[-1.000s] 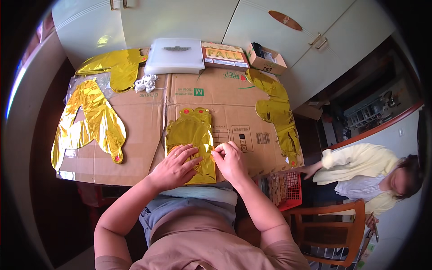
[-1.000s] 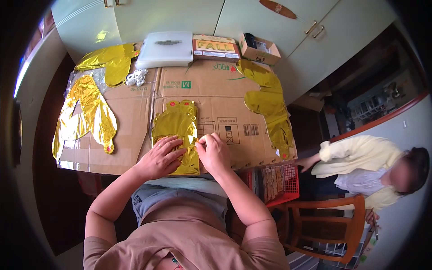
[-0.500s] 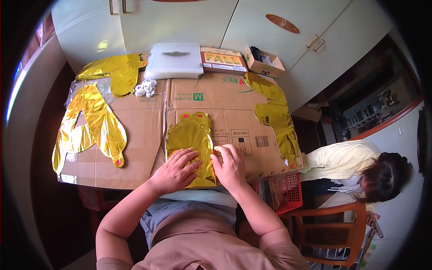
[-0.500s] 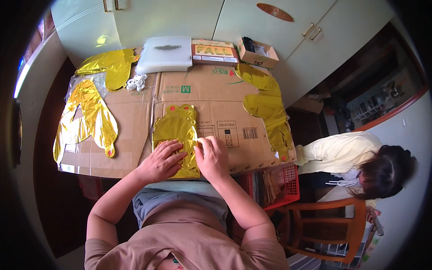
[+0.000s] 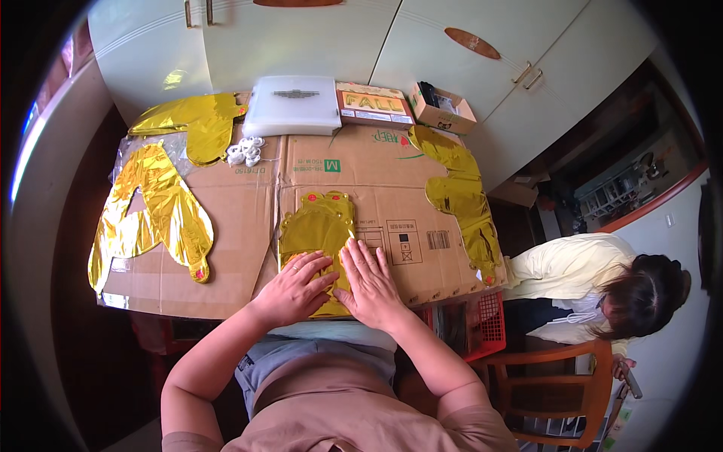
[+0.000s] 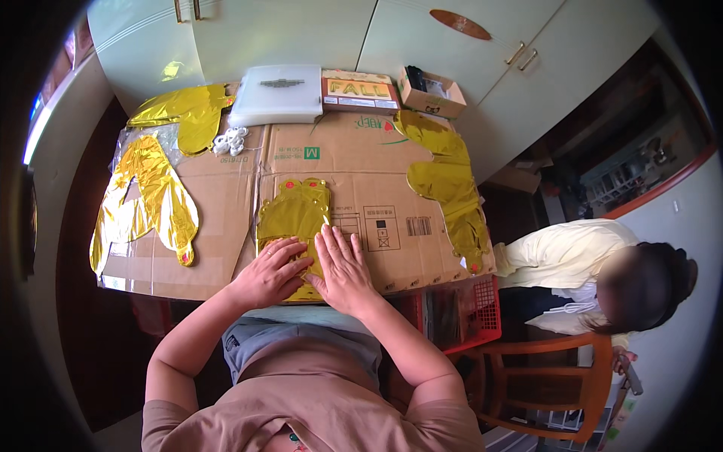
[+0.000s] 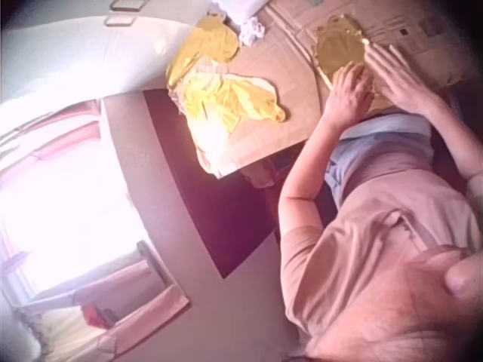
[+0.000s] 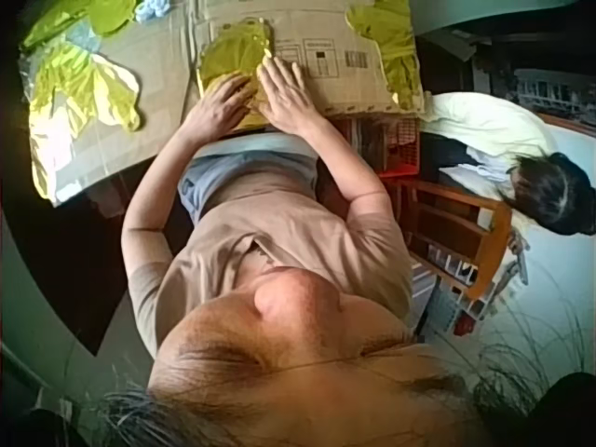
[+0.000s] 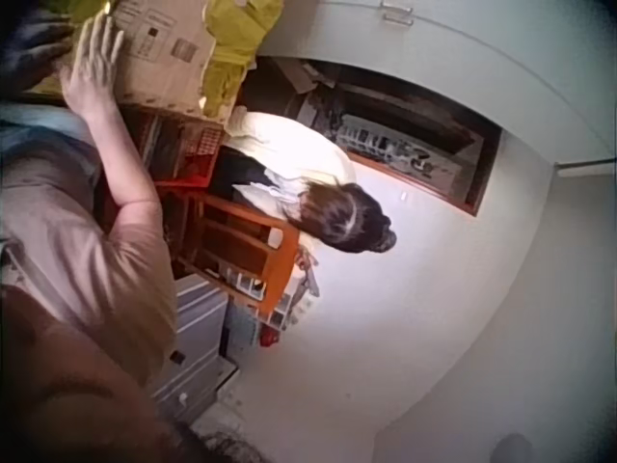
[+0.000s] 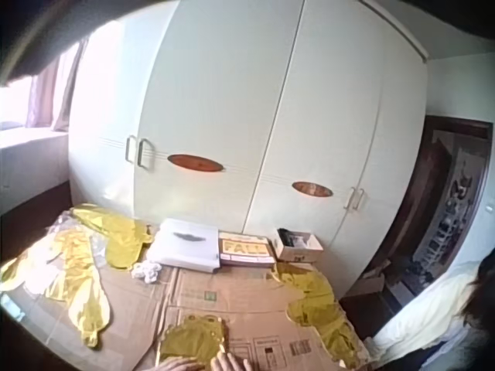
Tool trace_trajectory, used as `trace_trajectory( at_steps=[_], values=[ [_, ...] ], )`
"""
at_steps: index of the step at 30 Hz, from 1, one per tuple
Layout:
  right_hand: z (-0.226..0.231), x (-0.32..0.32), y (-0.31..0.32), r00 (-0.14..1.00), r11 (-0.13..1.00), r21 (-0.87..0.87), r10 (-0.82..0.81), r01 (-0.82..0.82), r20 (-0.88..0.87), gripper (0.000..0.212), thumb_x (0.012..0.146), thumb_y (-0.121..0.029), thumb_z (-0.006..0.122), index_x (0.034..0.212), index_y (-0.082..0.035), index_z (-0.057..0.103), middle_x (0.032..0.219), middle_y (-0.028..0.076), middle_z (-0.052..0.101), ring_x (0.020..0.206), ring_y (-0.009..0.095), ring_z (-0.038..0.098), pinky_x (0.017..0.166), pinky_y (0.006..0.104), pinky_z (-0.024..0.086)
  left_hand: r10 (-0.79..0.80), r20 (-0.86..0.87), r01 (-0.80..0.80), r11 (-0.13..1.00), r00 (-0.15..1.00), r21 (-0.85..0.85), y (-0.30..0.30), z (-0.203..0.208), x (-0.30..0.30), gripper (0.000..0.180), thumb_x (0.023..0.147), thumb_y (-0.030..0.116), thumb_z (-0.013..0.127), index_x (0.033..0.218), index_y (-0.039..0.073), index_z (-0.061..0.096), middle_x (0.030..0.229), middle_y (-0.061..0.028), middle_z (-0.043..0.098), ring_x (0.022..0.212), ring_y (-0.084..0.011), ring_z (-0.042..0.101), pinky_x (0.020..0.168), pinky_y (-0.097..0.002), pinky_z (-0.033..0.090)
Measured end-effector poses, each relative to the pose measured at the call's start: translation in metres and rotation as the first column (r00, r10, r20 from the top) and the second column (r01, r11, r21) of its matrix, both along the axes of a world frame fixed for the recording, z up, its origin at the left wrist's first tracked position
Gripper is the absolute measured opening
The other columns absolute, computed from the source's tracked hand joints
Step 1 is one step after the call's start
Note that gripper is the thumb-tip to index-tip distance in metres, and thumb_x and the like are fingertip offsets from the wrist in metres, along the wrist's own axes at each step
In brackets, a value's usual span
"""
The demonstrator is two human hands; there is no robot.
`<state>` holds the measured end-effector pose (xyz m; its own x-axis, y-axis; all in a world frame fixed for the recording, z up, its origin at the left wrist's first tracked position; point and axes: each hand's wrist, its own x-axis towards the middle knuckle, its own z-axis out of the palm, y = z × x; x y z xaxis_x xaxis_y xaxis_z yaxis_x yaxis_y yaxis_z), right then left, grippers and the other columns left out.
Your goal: Folding gold foil balloons on a cardboard surface.
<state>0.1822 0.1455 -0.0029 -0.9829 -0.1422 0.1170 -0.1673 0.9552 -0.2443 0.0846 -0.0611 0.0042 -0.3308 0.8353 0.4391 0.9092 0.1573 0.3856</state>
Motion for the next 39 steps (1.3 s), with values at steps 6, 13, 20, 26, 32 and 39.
trace_trajectory(
  at_steps=[6,13,20,26,32,39],
  values=[
    [0.0026,-0.0007,0.0011,0.999,0.998,0.067,0.005,-0.008,0.042,0.082,0.1,-0.051,0.051,0.159,-0.001,0.023,0.167,0.02,0.016,0.156,0.035,0.014,0.124,0.0565,0.009,0.003,0.006,-0.003,1.0,1.0,0.001,-0.0007,0.0004,-0.0001,0.045,0.085,0.018,0.074,0.127,0.006,0.063,0.135,-0.0173,0.056,0.13,-0.0373,0.052,0.11,-0.0496,0.042],
    [0.0027,0.0002,0.0012,0.999,0.997,0.078,0.0,-0.004,0.04,0.084,0.099,-0.053,0.051,0.159,-0.001,0.022,0.167,0.02,0.016,0.156,0.035,0.013,0.123,0.0573,0.008,0.008,0.002,-0.008,1.0,1.0,0.008,-0.0003,0.0017,0.0006,0.044,0.085,0.018,0.074,0.126,0.006,0.063,0.134,-0.0172,0.056,0.129,-0.0369,0.053,0.11,-0.0494,0.043],
    [0.0026,-0.0003,0.0021,0.999,0.998,0.068,0.006,-0.009,0.047,0.085,0.1,-0.054,0.048,0.159,0.0,0.021,0.167,0.02,0.016,0.156,0.034,0.011,0.124,0.0572,0.005,0.002,-0.002,-0.002,1.0,1.0,0.021,0.0002,0.0031,-0.0001,0.044,0.085,0.018,0.074,0.125,0.006,0.064,0.133,-0.0172,0.056,0.129,-0.0371,0.053,0.109,-0.0493,0.043],
    [0.0018,0.0003,0.0033,0.999,0.998,0.06,0.019,-0.022,0.036,0.084,0.101,-0.054,0.047,0.159,0.001,0.022,0.166,0.021,0.018,0.156,0.035,0.012,0.124,0.0569,0.007,0.001,0.007,-0.001,1.0,1.0,-0.014,-0.0016,-0.0004,0.0,0.044,0.088,0.022,0.071,0.129,0.007,0.061,0.136,-0.017,0.055,0.133,-0.0359,0.05,0.112,-0.0493,0.04],
    [0.004,0.0001,0.0055,0.999,0.999,0.041,0.003,-0.005,0.05,0.084,0.101,-0.053,0.048,0.159,0.001,0.021,0.167,0.021,0.017,0.155,0.036,0.014,0.124,0.0569,0.008,-0.001,0.013,0.001,1.0,1.0,-0.015,-0.0009,-0.0008,-0.0006,0.043,0.088,0.02,0.07,0.128,0.007,0.061,0.136,-0.0167,0.055,0.133,-0.036,0.05,0.112,-0.0498,0.04],
    [0.0045,-0.0007,0.0107,1.0,1.0,-0.012,-0.016,0.016,0.002,0.084,0.1,-0.052,0.05,0.159,0.001,0.021,0.166,0.022,0.016,0.153,0.038,0.019,0.123,0.0571,0.011,0.0,0.016,0.0,1.0,1.0,-0.015,-0.0008,-0.0016,-0.001,0.042,0.088,0.019,0.07,0.127,0.007,0.061,0.136,-0.0167,0.055,0.133,-0.0362,0.05,0.112,-0.0497,0.04]
  ],
)
